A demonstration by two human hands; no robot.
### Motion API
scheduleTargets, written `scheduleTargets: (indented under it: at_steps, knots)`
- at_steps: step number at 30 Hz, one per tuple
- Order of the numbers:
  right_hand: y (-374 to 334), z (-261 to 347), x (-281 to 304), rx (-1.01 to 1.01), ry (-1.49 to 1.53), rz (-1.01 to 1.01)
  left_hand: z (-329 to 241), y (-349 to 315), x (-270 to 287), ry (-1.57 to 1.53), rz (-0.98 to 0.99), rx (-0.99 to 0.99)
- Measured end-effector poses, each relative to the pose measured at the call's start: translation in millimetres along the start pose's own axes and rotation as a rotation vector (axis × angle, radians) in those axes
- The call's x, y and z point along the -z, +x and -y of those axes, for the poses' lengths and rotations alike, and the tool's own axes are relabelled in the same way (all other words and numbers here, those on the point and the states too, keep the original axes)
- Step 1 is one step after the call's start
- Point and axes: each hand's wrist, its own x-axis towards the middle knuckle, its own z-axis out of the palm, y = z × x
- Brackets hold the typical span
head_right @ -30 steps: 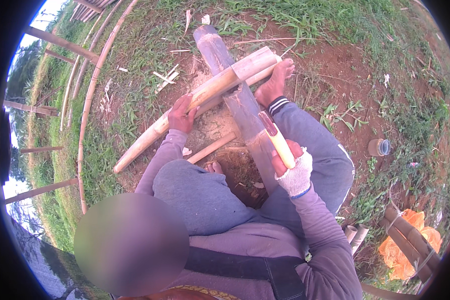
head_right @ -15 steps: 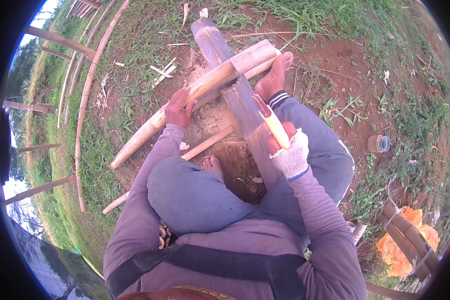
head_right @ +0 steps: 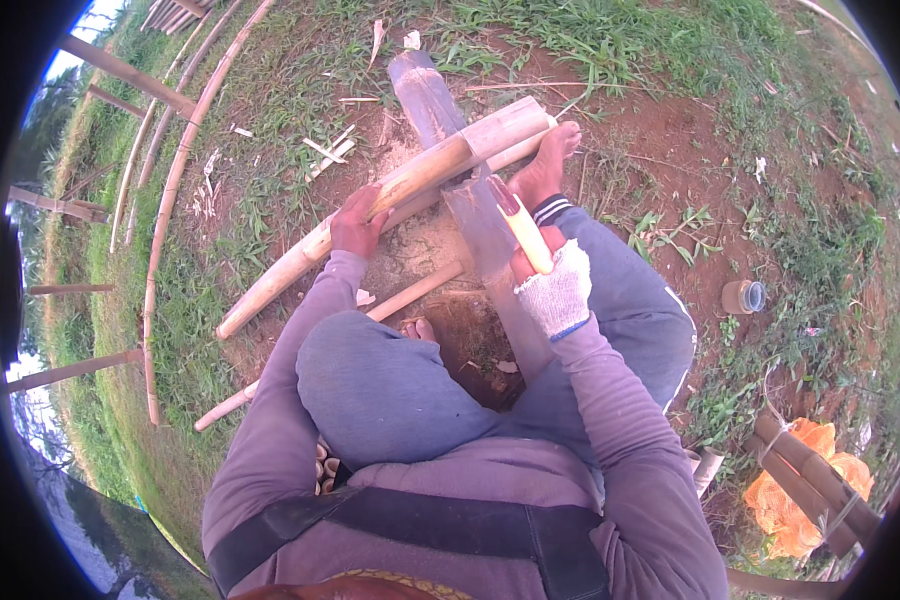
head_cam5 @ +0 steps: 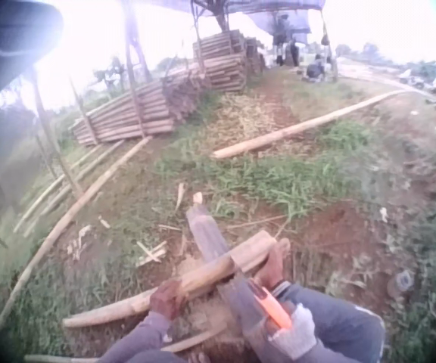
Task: The person sits on the ground and uses a hand saw to cut long bamboo poles into shorter sections. They position each pole on a wooden support, saw through it, and then move the cut pieces aside to a nearby pile.
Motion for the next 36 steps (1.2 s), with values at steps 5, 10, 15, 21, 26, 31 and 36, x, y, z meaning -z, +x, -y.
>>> scheduleTargets:
  at_steps: [5, 10, 15, 21, 26, 31, 36]
  knots:
    - [-19.2, 1.3, 41.0, 0.421, -0.322, -0.042, -3.7, -76.1, 34.1, 0.131, 0.13, -0.069]
    - [-53.7, -9.8, 50.7, 0.113, -0.164, -0.05, 43.9, -177.0, 29.8, 0.115, 0.311, 0.114]
    - [-61.3, -2.5, 44.7, 0.203, -0.217, -0.072, 12.2, -120.0, 37.3, 0.217, 0.109, 0.007]
    - [-60.8, 13.5, 32.4, -0.047, -0.039, -0.03, 32.9, -0.4, 35.5, 0.445, 0.311, 0.226]
    - [-59.3, 16.3, 25.7, 0.0, -0.093, -0.022, 41.3, 10.0, 27.5, 0.368, 0.499, 0.255]
    - [-51.7, 29.0, 19.8, -0.007, -0.072, -0.017, 26.9, 18.1, 25.1, 0.278, 0.48, 0.284]
    - [-49.2, 7.9, 24.7, -0.014, -0.061, -0.042, 23.3, 28.3, 24.5, 0.275, 0.52, 0.304]
